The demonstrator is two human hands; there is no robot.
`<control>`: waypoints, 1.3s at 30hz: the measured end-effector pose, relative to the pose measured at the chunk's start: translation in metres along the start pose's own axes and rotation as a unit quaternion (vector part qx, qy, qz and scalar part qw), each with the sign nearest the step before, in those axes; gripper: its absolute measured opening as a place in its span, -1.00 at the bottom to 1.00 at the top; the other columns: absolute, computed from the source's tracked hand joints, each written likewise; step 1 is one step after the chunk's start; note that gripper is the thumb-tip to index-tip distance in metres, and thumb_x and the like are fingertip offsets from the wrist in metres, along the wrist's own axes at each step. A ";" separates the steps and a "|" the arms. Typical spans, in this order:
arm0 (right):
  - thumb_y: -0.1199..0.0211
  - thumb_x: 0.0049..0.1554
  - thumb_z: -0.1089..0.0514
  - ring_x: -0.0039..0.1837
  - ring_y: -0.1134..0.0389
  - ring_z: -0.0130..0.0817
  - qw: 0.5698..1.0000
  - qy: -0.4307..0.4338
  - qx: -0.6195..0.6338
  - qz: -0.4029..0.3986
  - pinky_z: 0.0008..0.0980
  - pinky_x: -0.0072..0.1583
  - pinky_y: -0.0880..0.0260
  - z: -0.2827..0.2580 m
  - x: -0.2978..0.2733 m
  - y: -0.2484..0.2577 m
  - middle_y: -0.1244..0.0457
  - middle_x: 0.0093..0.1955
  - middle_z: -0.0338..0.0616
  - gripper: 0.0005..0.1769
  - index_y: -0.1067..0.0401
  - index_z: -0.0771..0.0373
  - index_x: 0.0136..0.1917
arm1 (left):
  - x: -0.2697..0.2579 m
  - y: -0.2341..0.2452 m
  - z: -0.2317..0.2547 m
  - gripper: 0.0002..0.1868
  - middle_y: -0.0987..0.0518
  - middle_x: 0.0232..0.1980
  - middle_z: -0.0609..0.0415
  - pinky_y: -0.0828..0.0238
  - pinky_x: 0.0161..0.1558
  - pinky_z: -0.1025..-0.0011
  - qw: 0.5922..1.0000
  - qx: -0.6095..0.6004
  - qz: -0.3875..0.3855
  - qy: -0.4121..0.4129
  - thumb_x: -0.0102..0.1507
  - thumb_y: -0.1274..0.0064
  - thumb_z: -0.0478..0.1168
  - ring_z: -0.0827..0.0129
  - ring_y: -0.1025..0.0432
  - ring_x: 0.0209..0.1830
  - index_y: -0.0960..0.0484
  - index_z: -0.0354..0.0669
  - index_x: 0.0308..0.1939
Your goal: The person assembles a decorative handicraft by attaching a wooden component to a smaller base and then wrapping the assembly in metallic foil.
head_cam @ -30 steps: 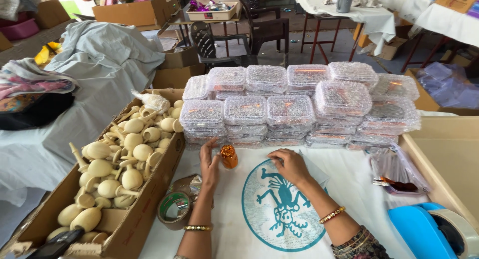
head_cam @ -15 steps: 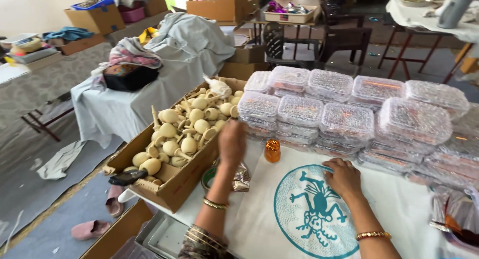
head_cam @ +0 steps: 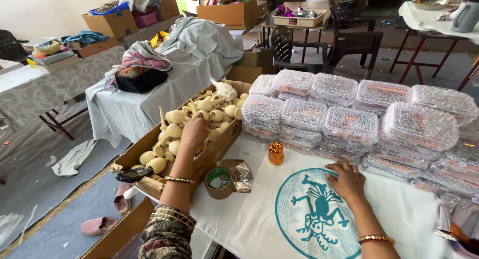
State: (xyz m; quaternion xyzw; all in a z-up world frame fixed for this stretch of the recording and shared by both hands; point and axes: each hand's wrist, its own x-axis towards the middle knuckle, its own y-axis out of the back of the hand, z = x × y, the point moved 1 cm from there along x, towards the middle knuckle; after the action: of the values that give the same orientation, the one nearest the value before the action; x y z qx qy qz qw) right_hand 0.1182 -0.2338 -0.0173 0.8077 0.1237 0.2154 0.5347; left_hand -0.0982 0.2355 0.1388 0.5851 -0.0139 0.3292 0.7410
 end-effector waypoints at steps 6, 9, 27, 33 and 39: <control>-0.27 0.13 -0.19 0.45 -0.12 -0.33 1.000 -0.002 0.002 0.005 0.02 0.45 -0.05 0.002 0.001 -0.001 -0.22 0.35 -0.55 -0.62 -0.52 -0.36 0.24 | -0.011 0.025 0.009 -0.82 -0.59 -0.07 0.11 -0.48 -0.01 0.21 1.000 0.024 -0.014 -0.007 0.17 -0.20 -0.27 0.19 -0.53 -0.06 -0.77 0.07 -0.17; -0.26 0.14 -0.19 0.45 -0.13 -0.34 1.000 -0.008 0.005 -0.002 0.01 0.45 -0.06 -0.002 0.000 0.004 -0.22 0.35 -0.55 -0.63 -0.52 -0.36 0.23 | -0.015 0.039 0.013 -0.80 -0.59 -0.10 0.15 -0.48 -0.08 0.22 1.000 -0.023 -0.005 0.002 0.12 -0.12 -0.32 0.21 -0.53 -0.11 -0.71 0.01 -0.20; -0.19 -0.07 -0.65 0.70 0.35 -0.11 0.990 0.012 -0.016 -0.141 0.38 0.50 0.29 0.025 -0.036 0.036 0.30 0.73 -0.29 0.10 0.14 -0.49 0.62 | -0.069 0.033 0.017 -0.89 -0.70 -0.26 -0.03 -0.55 -0.15 0.25 0.993 -0.115 0.005 -0.031 0.14 -0.18 -0.29 0.15 -0.61 -0.29 -0.77 -0.07 -0.29; -0.14 0.10 -0.49 0.71 0.43 -0.11 0.983 0.048 -0.079 -0.156 0.33 0.53 0.39 0.015 -0.075 0.028 0.27 0.72 -0.36 -0.21 -0.03 -0.51 0.54 | -0.085 0.086 0.090 -0.94 -0.68 -0.24 -0.02 -0.50 -0.23 0.29 0.947 -0.124 0.288 -0.066 0.27 -0.26 -0.26 0.18 -0.57 -0.31 -0.74 -0.17 -0.23; -0.14 0.18 0.15 0.38 -0.27 -0.25 0.995 0.029 0.092 0.032 -0.10 0.36 -0.28 0.051 -0.053 -0.006 -0.27 0.40 -0.29 -0.57 -0.50 -0.19 0.28 | -0.082 -0.003 0.184 -0.81 -0.73 -0.21 0.09 -0.58 -0.15 0.50 0.854 -0.469 0.167 -0.149 0.19 -0.13 -0.47 0.46 -0.62 -0.23 -0.71 -0.21 -0.15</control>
State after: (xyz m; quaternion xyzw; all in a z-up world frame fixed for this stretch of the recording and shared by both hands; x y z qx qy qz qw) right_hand 0.0967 -0.2951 -0.0515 0.8505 0.1332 0.2434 0.4469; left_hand -0.0938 0.0351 0.1603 0.1993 -0.3744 0.3115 0.8504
